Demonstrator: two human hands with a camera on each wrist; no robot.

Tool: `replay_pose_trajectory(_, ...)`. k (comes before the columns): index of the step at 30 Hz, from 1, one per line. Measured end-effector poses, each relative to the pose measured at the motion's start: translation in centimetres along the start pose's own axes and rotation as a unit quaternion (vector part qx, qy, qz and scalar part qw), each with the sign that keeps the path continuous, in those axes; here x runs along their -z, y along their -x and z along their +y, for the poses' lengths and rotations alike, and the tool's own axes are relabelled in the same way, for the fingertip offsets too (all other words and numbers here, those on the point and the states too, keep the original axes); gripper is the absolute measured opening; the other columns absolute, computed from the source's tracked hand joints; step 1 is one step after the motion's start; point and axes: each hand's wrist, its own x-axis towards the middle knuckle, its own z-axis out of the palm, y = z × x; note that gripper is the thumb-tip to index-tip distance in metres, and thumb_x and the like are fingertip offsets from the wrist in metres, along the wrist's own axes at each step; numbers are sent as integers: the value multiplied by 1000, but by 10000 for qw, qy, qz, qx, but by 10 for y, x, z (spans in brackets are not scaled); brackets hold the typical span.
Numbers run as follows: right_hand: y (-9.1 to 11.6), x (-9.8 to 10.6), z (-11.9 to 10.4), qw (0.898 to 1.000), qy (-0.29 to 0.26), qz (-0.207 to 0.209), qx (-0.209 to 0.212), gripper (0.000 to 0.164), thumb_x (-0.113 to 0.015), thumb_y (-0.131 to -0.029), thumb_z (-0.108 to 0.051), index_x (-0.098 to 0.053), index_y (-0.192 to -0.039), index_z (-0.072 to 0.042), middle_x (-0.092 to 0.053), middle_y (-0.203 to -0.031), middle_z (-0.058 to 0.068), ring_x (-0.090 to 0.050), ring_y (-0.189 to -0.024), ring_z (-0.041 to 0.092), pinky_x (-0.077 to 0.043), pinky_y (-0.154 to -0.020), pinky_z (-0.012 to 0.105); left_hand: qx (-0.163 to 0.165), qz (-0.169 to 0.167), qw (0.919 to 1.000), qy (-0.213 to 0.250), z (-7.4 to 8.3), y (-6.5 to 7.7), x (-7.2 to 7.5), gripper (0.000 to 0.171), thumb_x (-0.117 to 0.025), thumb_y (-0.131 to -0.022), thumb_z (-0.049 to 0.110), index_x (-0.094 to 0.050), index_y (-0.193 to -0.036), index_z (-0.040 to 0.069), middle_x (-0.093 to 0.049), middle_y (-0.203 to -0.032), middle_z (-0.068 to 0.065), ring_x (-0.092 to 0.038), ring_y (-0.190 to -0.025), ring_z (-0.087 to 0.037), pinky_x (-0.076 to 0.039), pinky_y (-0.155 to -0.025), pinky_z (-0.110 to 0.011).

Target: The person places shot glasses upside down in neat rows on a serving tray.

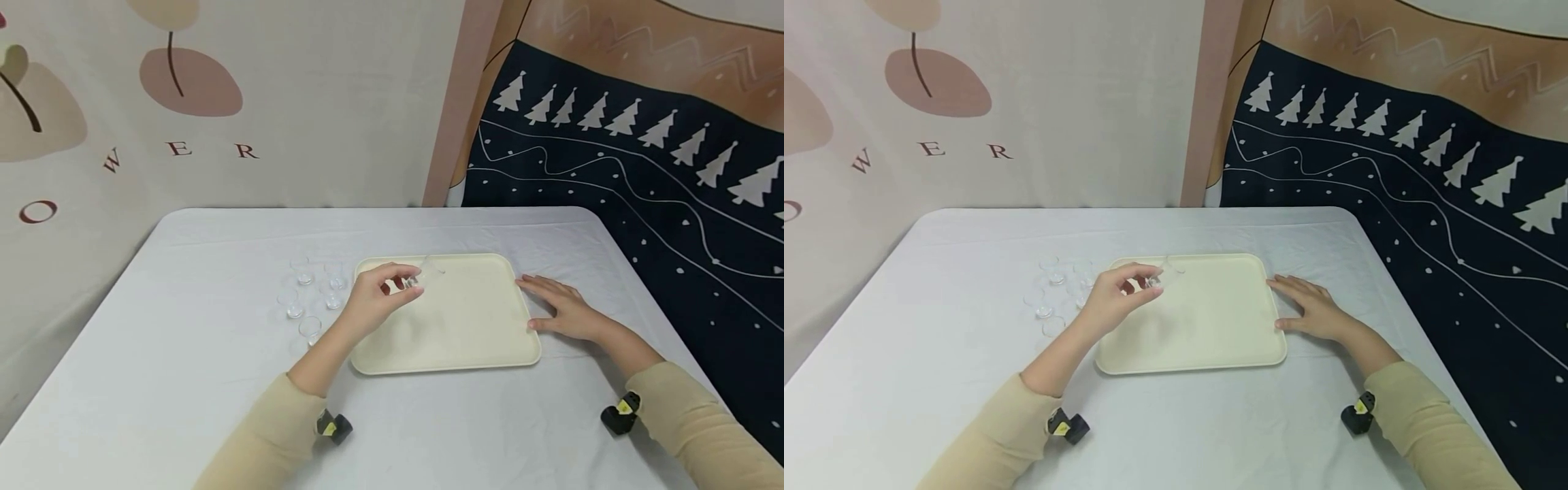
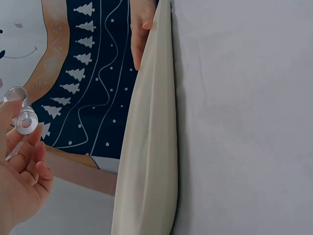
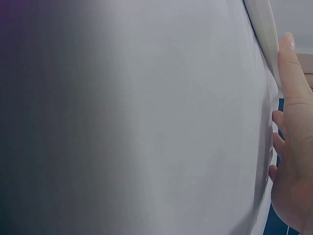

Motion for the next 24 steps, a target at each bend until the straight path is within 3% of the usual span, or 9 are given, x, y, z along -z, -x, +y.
replay_pose_trajectory(8, 0, 0, 1, 10000, -26, 1, 43, 80, -73, -83, -40, -35, -148, -13, -25, -151, 24, -15, -137, 48, -8, -100, 69, -99, 100, 9995, -282, 0, -9, -12, 27, -79, -80, 14, -73, -104, 4, -68, -87, -1, -57, -79, -17, -41, -65, -27)
replay_pose_trajectory(14, 0, 0, 0, 10000, -40, 9, 65, 80, -73, -83, -39, -35, -148, -13, -25, -151, 24, -16, -137, 48, -9, -100, 70, 36, 154, 9985, -529, 3, -16, -18, 28, -82, -76, 16, -75, -102, 6, -70, -90, -1, -58, -80, -21, -42, -62, -26)
replay_pose_trajectory(24, 1, 2, -2, 9999, -134, -42, -8, 80, -73, -82, -40, -35, -147, -13, -24, -152, 23, -14, -138, 47, -7, -101, 68, 158, 155, 9990, -396, 5, -29, -34, 30, -83, -75, 14, -74, -101, 4, -70, -94, -2, -58, -82, -18, -43, -64, -24)
